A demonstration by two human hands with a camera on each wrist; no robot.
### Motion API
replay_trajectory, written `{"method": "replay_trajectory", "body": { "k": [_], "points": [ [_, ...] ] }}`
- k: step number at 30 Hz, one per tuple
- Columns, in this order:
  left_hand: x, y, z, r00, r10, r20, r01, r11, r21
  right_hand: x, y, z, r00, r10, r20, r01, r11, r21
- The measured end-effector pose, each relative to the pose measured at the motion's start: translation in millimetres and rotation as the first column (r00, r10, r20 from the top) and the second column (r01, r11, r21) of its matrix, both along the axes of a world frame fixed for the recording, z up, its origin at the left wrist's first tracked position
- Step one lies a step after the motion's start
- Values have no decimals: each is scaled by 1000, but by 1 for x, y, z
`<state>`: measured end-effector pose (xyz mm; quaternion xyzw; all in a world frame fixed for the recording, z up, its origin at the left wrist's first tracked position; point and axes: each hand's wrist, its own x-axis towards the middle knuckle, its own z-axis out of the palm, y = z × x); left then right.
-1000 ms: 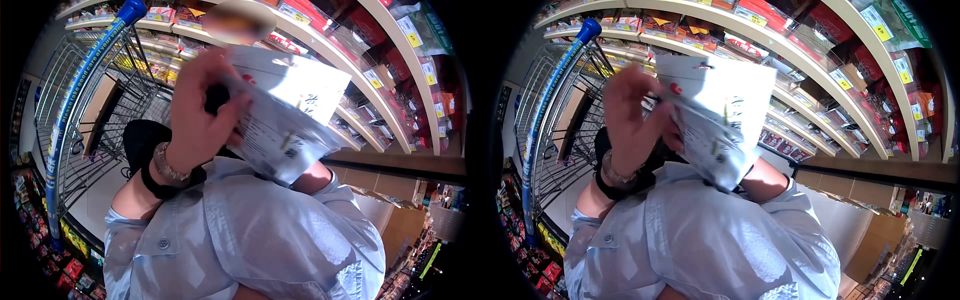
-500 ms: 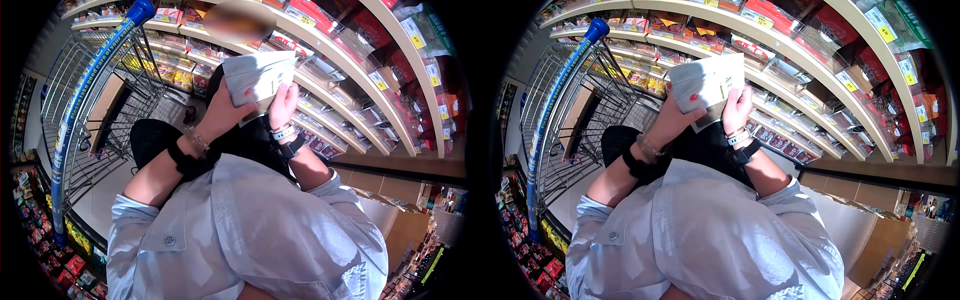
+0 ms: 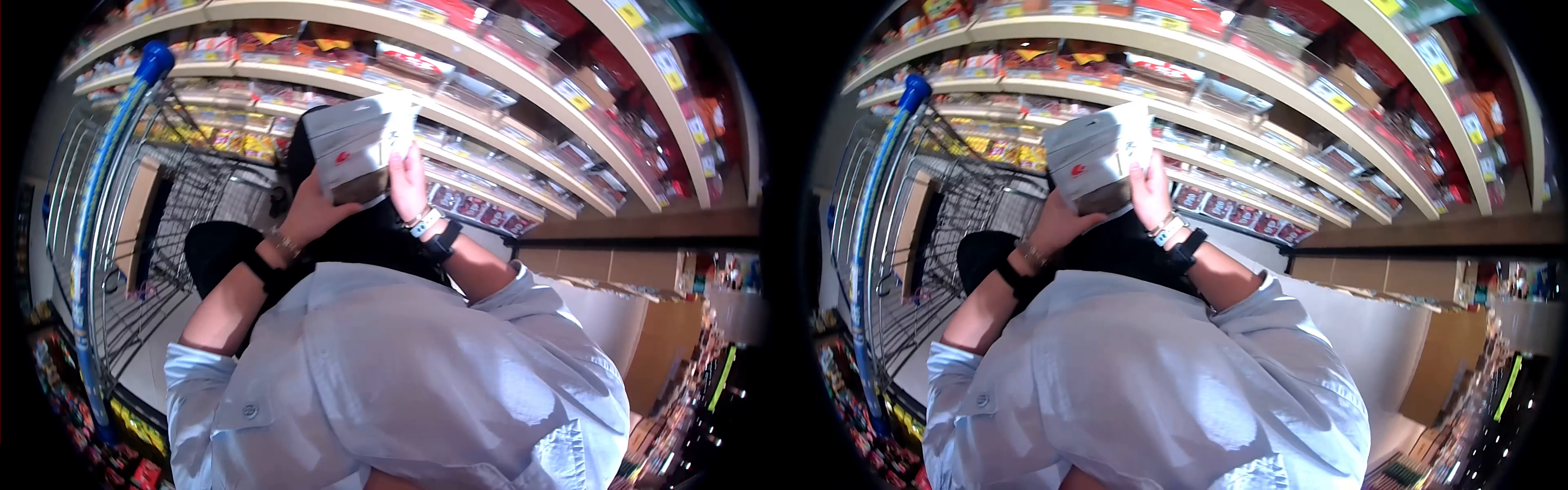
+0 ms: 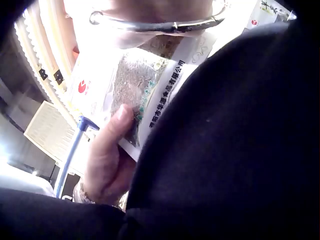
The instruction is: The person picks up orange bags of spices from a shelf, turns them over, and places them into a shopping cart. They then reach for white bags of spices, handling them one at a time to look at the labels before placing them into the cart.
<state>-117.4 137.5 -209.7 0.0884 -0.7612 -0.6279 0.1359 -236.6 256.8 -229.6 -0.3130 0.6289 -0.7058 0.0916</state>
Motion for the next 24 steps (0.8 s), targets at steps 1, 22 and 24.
{"method": "replay_trajectory", "body": {
  "k": [1,22,24],
  "points": [
    [3,4,-3,997,48,53,-44,996,-82,-3,5,-7,1000,29,-5,-29,998,48],
    [-14,20,28,838,-487,248,325,808,491,-52,126,55,381,375,845,-415,886,-206],
    [-14,21,24,843,-471,259,333,836,436,-84,162,50,418,207,884,-178,973,-144]
  ]
}}
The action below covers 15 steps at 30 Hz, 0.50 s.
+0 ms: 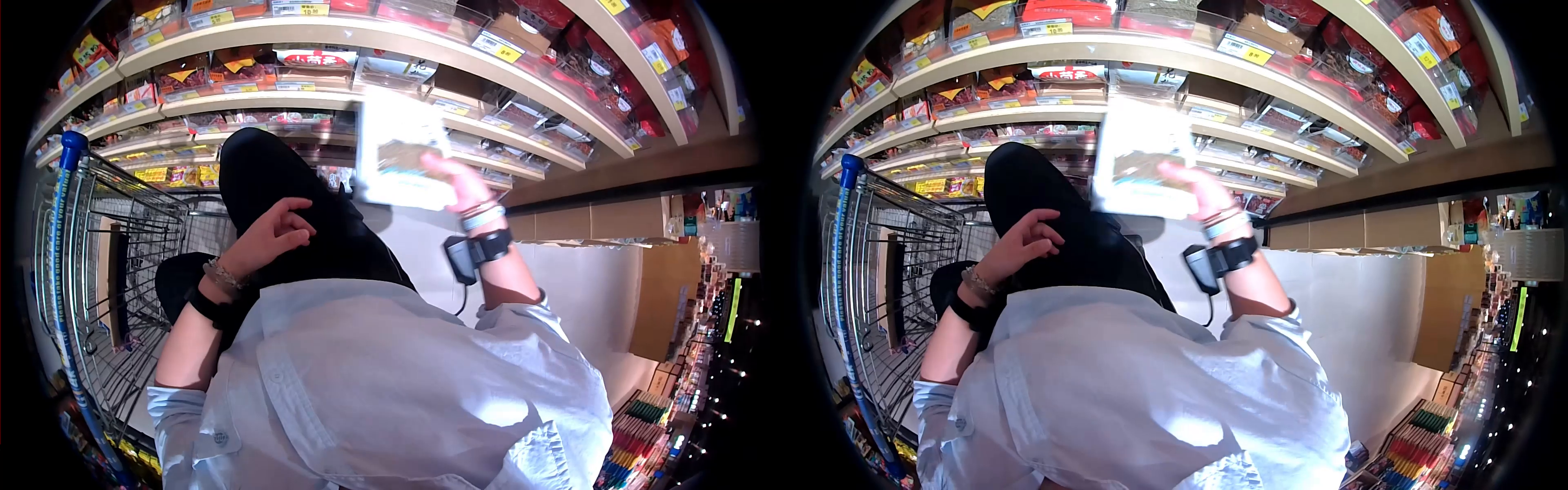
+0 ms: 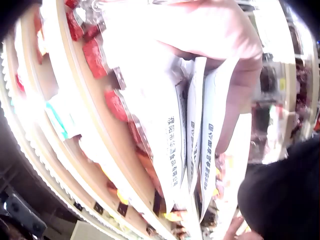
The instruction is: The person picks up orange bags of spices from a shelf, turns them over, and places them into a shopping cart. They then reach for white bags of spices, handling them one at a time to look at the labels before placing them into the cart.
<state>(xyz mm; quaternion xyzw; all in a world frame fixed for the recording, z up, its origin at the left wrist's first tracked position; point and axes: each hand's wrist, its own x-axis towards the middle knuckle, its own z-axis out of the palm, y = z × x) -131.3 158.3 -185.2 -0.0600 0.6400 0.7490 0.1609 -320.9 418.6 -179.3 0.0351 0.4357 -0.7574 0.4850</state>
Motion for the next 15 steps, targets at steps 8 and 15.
{"method": "replay_trajectory", "body": {
  "k": [8,15],
  "points": [
    [-4,-3,-11,993,-77,86,83,994,-67,-127,61,18,945,-205,-256,223,974,41],
    [-10,-7,-20,995,-64,82,65,998,-12,-211,46,-22,752,-310,-582,423,904,65]
  ]
}}
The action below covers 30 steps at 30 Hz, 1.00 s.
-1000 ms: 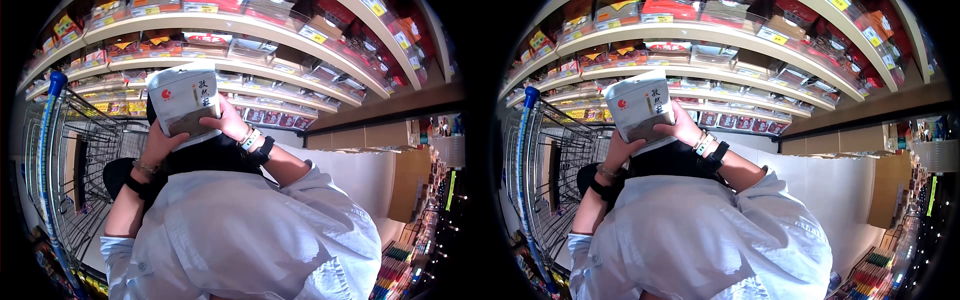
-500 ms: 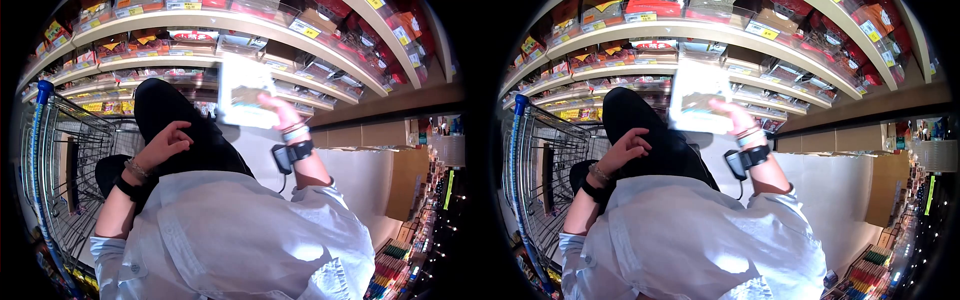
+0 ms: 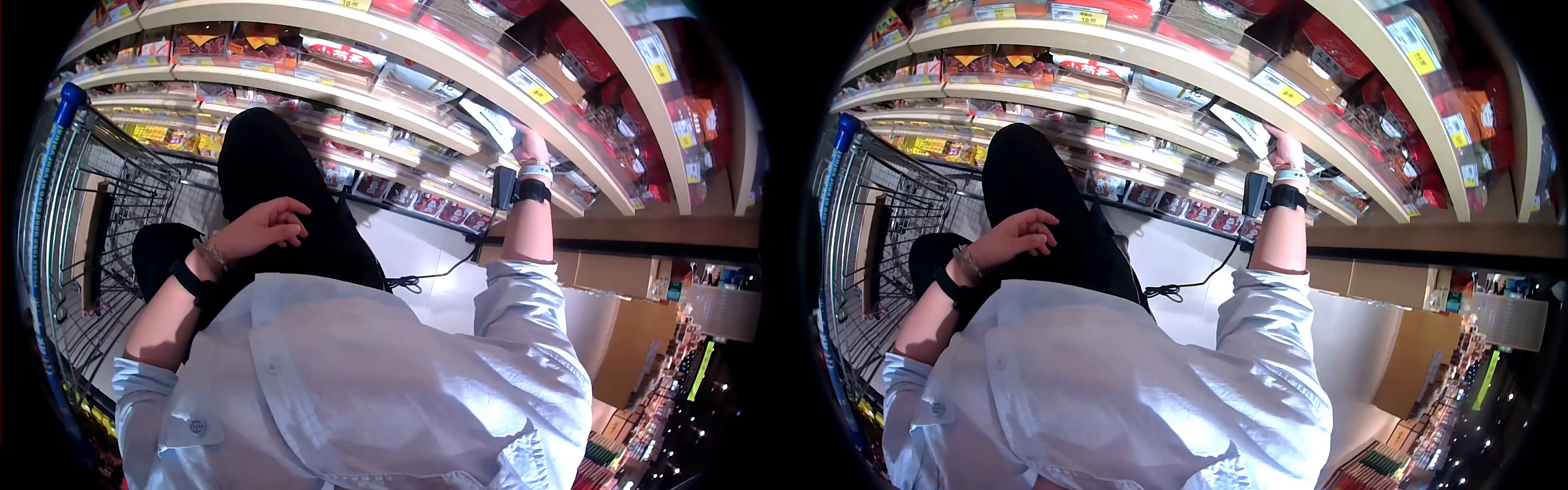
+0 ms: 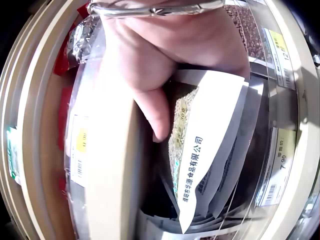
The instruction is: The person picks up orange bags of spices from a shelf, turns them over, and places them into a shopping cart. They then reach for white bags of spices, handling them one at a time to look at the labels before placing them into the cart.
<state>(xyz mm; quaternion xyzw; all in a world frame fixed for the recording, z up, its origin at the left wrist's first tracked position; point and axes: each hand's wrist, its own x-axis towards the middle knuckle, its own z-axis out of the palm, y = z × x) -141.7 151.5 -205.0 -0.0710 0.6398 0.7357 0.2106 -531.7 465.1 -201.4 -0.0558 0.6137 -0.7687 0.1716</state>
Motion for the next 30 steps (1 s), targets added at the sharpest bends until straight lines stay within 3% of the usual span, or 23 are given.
{"method": "replay_trajectory", "body": {
  "k": [3,6,9,11,12,13,19,21,23,24,25,30],
  "points": [
    [-2,-1,0,1000,10,26,-10,1000,19,-16,-7,-17,979,-90,-185,97,995,33],
    [-4,-3,1,998,23,50,-25,999,36,-23,-7,-23,979,-73,-193,73,997,-8],
    [-7,-6,0,997,22,75,-24,999,35,-39,5,-30,973,-5,-231,30,994,101],
    [-8,-7,-1,994,15,106,-19,999,43,-52,11,-34,945,-41,-323,122,964,234],
    [-9,-7,0,994,19,109,-24,998,51,-76,26,-49,931,21,-365,149,889,433],
    [-10,-8,0,994,13,113,-19,999,50,-76,25,-48,932,28,-362,144,887,439],
    [-12,-8,-2,993,4,117,-10,999,50,-55,19,-26,913,326,-246,-149,826,543],
    [-12,-8,-2,993,8,114,-15,998,56,-48,16,-25,911,329,-250,-181,862,474],
    [-13,-8,-1,992,3,125,-9,999,44,-43,12,-22,977,143,-156,-102,964,246],
    [-13,-8,-2,992,5,125,-11,999,47,-38,7,-27,986,-38,-161,41,999,20],
    [-13,-9,-2,992,6,129,-12,999,47,-29,2,-23,970,-145,-197,164,983,87],
    [-13,-10,-1,991,8,131,-14,999,43,-5,-10,-25,896,-295,-331,310,951,-8]
  ]
}}
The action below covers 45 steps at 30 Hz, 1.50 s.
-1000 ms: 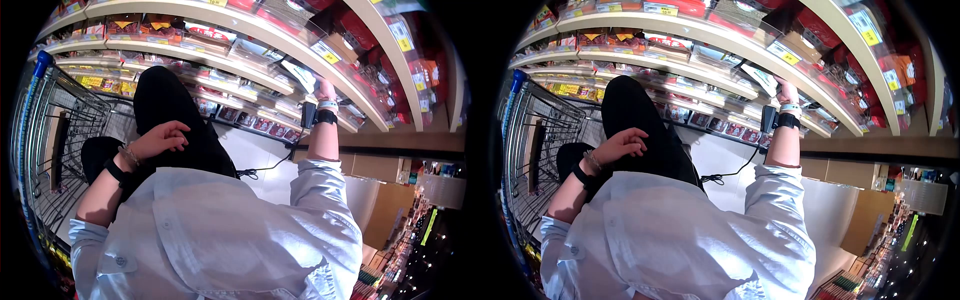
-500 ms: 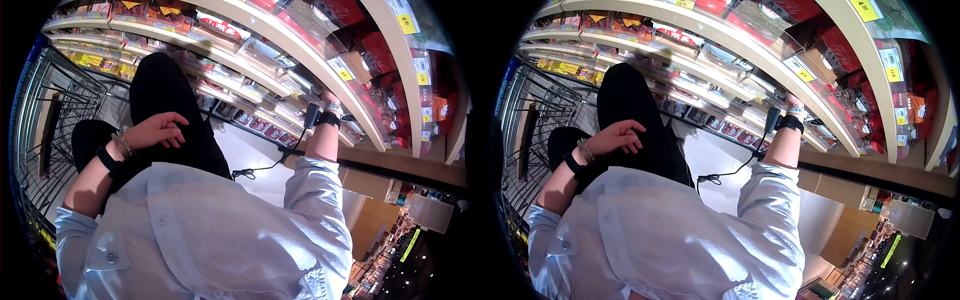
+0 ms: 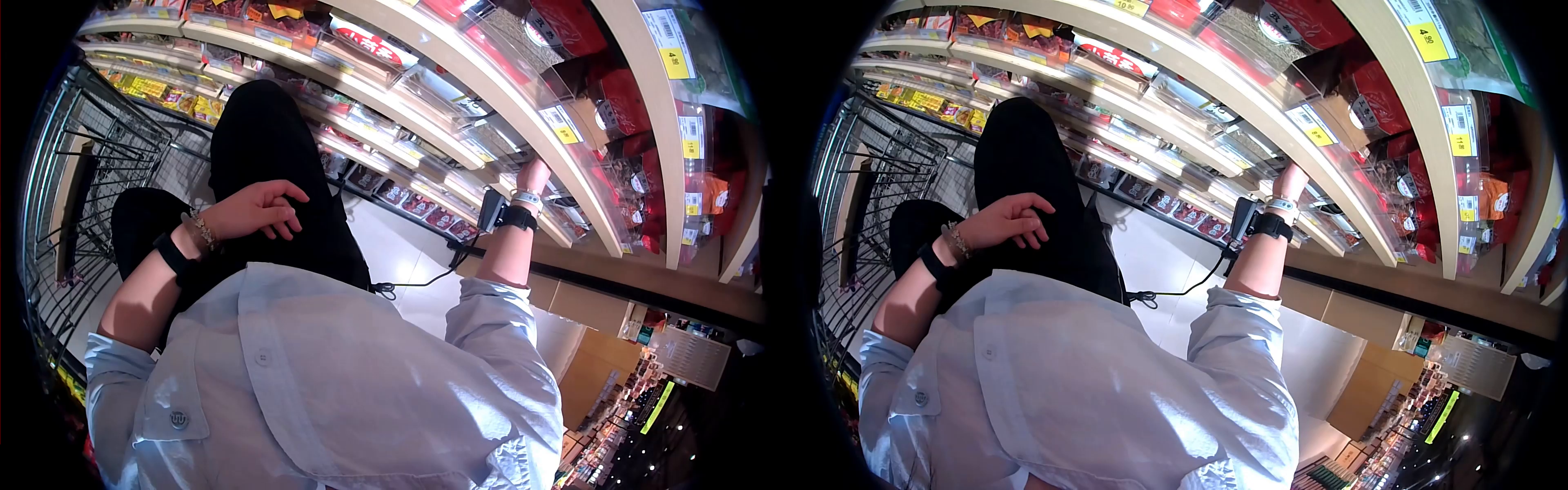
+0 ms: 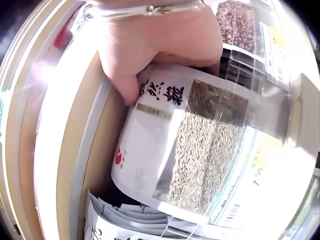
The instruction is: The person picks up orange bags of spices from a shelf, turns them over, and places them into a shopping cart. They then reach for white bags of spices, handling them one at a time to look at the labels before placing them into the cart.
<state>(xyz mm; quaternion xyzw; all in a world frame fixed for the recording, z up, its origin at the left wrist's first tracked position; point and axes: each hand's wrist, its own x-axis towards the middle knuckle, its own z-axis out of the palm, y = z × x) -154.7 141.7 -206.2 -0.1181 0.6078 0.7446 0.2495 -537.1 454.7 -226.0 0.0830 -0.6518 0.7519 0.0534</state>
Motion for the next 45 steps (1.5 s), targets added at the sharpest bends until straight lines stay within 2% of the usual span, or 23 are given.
{"method": "replay_trajectory", "body": {
  "k": [1,3,4,6,10,12,19,21,22,23,25,29,31,33,35,36,37,38,39,41,42,43,45],
  "points": [
    [0,0,0,1000,0,-5,0,1000,0,-1,0,-1,1000,1,0,-1,1000,1],
    [1,0,-1,1000,1,-10,-1,1000,1,-2,-2,-5,999,-46,17,48,993,-105],
    [1,0,-1,1000,2,-11,-2,1000,6,-4,-4,-3,999,-46,17,48,993,-105],
    [1,-1,-2,1000,1,-12,-1,1000,12,-7,-7,3,982,-82,173,89,995,-36],
    [1,-1,-2,999,6,-32,-6,1000,5,-7,-8,6,978,-104,180,109,994,-18],
    [1,-1,-3,999,10,-32,-10,1000,3,0,-8,8,993,-63,97,75,989,-128],
    [2,-2,-1,1000,15,-26,-15,1000,16,29,-10,4,983,-184,1,183,979,-91],
    [2,-2,-1,999,16,-30,-15,1000,19,38,-12,-1,933,-308,-186,305,951,-48],
    [2,-2,-2,999,16,-38,-15,1000,19,49,-13,-4,826,-414,-382,480,872,92],
    [3,-2,-3,999,17,-46,-16,1000,18,59,-16,-5,826,-414,-382,479,873,91],
    [3,-2,-3,998,24,-56,-23,1000,17,77,-24,-7,794,-472,-383,568,801,190],
    [4,-4,-12,997,31,-73,-29,999,36,110,-44,-34,862,-305,-405,448,833,324],
    [6,-4,-12,996,15,-87,-15,1000,8,133,-58,-39,916,-229,-331,345,870,353],
    [9,-4,-14,994,-9,-111,7,1000,-20,149,-67,-36,950,-165,-267,277,841,464],
    [13,-5,-15,994,42,-101,-44,999,-20,151,-70,-41,971,-163,-177,229,852,471],
    [15,-6,-14,993,-3,-120,-1,1000,-31,150,-70,-42,970,-187,-154,238,859,453],
    [18,-6,-13,993,23,-120,-27,999,-34,147,-69,-41,970,-208,-128,243,867,436],
    [22,-6,-12,992,55,-117,-59,998,-34,143,-66,-37,944,-256,-207,323,843,430],
    [26,-8,-13,991,25,-128,-30,999,-42,137,-57,-30,934,-285,-215,352,837,420],
    [35,-12,-14,990,73,-122,-80,995,-52,130,-37,4,779,-488,-394,617,709,341],
    [41,-12,-13,988,105,-114,-114,991,-75,119,-21,13,680,-609,-409,728,627,278],
    [46,-14,-13,989,92,-120,-102,991,-82,109,-2,22,566,-714,-412,822,528,214],
    [56,-21,-16,988,114,-106,-126,985,-119,106,30,46,472,-858,-204,879,440,182]
  ]
}}
